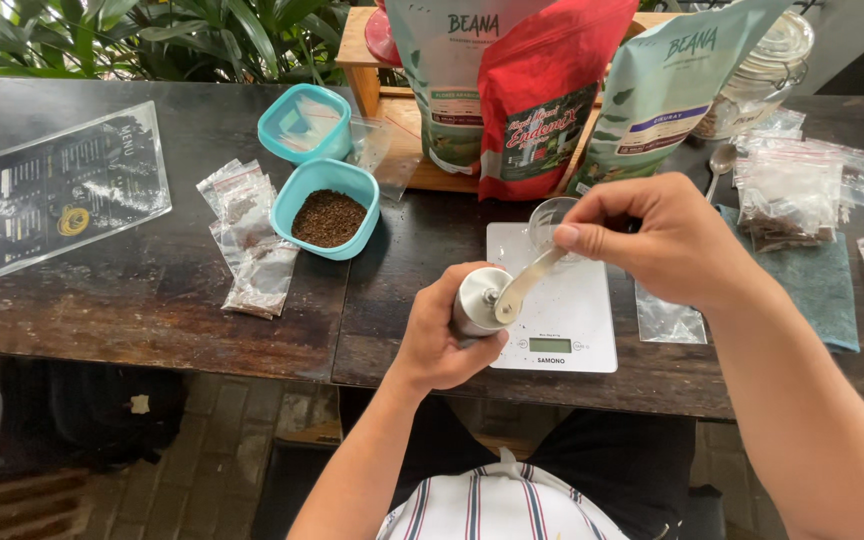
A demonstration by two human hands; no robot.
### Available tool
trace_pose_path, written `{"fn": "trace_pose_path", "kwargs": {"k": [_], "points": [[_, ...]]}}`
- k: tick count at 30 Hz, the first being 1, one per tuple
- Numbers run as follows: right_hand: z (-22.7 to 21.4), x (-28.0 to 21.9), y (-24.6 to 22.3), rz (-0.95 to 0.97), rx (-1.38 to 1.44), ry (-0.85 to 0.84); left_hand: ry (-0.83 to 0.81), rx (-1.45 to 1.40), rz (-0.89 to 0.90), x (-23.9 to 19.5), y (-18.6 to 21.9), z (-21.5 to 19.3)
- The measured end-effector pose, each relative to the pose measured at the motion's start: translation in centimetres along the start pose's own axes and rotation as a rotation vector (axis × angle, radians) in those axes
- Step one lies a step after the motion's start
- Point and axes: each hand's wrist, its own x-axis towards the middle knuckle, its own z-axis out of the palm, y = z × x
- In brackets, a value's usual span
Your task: The person prepares coffee grounds by transferring roasted beans from a plastic bag into a manual grinder, assembling the grinder, and rotating the handle to grind the beans. The person then disassembles the grinder and transfers the grounds into a small plastic bag on a digital scale.
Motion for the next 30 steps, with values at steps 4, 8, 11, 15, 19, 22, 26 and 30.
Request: {"fn": "trace_pose_path", "kwargs": {"k": [4,8,11,15,19,22,26,30], "points": [[0.0,0.5,0.2,-0.071,0.081,0.006,0.009,-0.032,-0.014,0.1,0.2,-0.3],[0.8,0.6,-0.1,-0.093,0.101,0.048,0.059,-0.129,0.053,0.4,0.4,-0.2],[1.0,0.7,-0.5,-0.141,0.113,0.042,0.101,-0.235,0.118,0.6,0.5,0.1],[0.7,0.7,-0.8,-0.141,0.079,0.027,0.057,-0.265,0.117,1.0,1.1,-0.1],[0.4,0.8,-0.8,-0.157,0.055,0.031,0.033,-0.290,0.103,0.8,0.7,0.0],[0.0,1.3,-0.6,-0.257,0.043,-0.074,-0.084,-0.401,0.073,1.1,1.1,-0.2],[-0.2,1.7,-1.3,-0.366,0.037,-0.196,-0.213,-0.410,0.048,1.2,2.6,0.1],[-0.2,2.0,-1.9,-0.450,0.042,-0.276,-0.307,-0.447,0.024,1.6,2.9,-0.4]]}}
